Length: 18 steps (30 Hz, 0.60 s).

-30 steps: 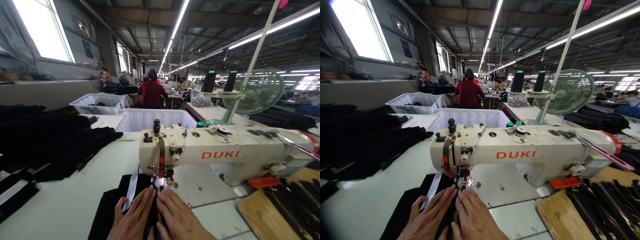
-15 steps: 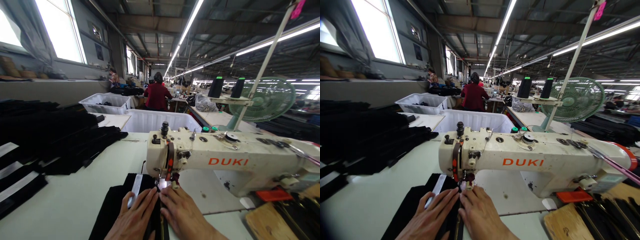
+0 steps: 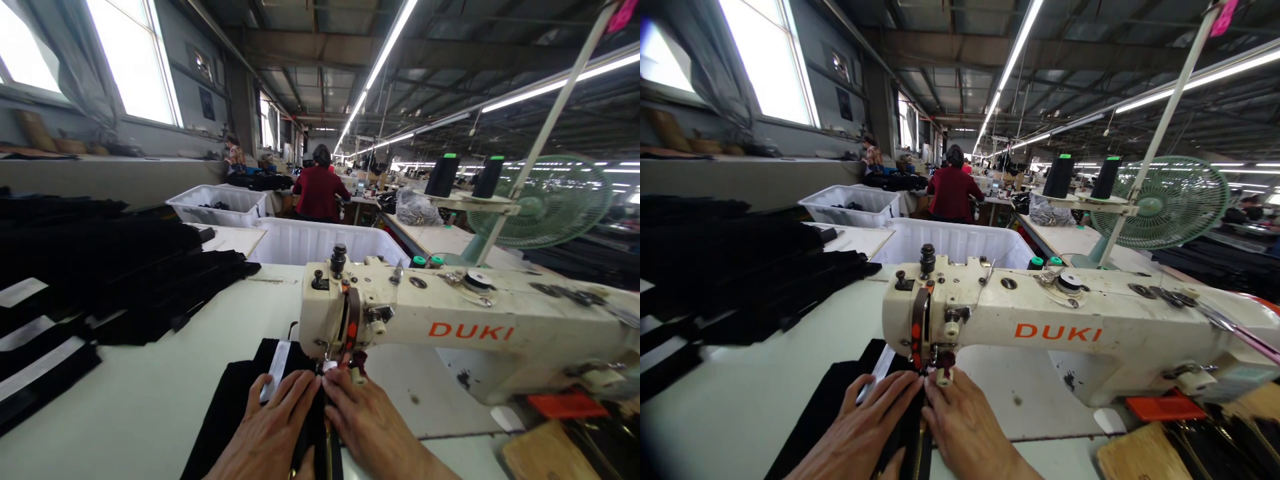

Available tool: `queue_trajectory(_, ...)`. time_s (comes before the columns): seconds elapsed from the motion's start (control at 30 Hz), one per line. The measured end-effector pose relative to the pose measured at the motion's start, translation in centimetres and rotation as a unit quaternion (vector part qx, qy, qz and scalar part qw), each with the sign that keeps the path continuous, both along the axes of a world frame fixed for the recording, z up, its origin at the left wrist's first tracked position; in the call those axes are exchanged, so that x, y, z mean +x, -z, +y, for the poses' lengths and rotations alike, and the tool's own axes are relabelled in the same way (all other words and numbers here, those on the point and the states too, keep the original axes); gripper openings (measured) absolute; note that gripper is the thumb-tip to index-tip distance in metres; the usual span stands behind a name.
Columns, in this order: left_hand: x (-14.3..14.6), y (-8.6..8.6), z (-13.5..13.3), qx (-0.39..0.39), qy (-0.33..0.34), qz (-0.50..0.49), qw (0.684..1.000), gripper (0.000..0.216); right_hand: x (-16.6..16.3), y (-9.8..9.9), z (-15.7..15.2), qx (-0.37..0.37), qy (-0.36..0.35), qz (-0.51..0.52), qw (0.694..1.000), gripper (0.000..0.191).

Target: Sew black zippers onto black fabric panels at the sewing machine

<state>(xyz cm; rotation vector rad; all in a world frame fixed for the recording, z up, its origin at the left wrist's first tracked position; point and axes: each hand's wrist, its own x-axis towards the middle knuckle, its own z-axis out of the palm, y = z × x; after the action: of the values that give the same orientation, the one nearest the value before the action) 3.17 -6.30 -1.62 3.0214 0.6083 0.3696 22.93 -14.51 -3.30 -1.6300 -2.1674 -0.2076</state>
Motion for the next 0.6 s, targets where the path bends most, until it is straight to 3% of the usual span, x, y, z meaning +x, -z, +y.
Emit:
queue_trajectory(0.13, -0.2, -0.8, -0.5, -0.014, -0.008, -0.01, 1.0, 0.061, 0.4, 0.3, -0.1, -0.013, -0.008, -0.007, 1.0, 0.039)
queue_trajectory(0.3, -0.4, -1.1, -0.5, 0.033, 0.014, -0.01, 0.999, 0.064, 1.0, 0.5, -0.2, -0.033, -0.032, -0.013, 0.999, 0.04)
queue_trajectory(0.6, -0.5, -0.1, 0.4, 0.067, 0.032, -0.005, 0.997, 0.063, 0.5, 1.2, -0.5, -0.011, -0.014, -0.004, 1.0, 0.04)
